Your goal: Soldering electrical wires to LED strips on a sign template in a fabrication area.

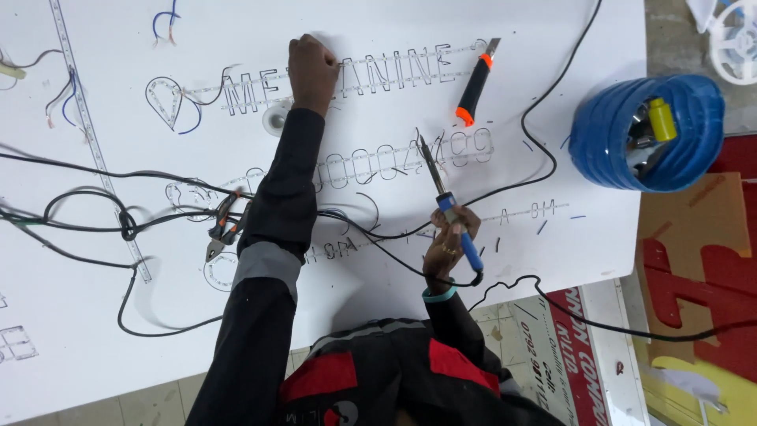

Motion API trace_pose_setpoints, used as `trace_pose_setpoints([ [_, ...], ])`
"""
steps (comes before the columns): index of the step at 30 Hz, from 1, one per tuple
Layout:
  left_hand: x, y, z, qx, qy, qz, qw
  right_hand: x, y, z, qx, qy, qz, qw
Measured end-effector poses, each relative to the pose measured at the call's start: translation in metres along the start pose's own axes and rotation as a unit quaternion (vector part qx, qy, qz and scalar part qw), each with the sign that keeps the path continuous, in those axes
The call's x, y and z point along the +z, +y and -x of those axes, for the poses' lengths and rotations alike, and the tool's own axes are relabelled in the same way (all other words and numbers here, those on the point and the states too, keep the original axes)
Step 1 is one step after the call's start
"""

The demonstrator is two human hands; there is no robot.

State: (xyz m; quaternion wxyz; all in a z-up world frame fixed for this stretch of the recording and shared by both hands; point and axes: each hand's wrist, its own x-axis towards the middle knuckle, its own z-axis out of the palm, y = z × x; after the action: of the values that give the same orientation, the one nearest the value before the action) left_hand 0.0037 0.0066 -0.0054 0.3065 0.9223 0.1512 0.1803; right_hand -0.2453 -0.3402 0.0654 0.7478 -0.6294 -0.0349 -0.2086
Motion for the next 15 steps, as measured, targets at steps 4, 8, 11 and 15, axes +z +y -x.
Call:
trace_pose_setpoints([
  [4, 0.006, -0.014, 0.006, 0.004, 0.034, 0.009, 0.999, 0.001, -0.019, 0.01, -0.021, -0.006, 0.014, 1.0],
  [8, -0.047, 0.023, 0.05, 0.056, 0.086, 0.031, 0.994, -0.004, -0.039, 0.009, -0.002, -0.008, 0.012, 1.0],
  [11, -0.112, 0.062, 0.126, 0.048, 0.127, 0.072, 0.988, -0.016, -0.039, 0.005, -0.021, -0.025, 0.033, 0.999],
  [15, -0.132, 0.078, 0.277, 0.059, 0.009, 0.109, 0.992, -0.036, -0.037, 0.013, -0.017, -0.038, 0.066, 0.997],
])
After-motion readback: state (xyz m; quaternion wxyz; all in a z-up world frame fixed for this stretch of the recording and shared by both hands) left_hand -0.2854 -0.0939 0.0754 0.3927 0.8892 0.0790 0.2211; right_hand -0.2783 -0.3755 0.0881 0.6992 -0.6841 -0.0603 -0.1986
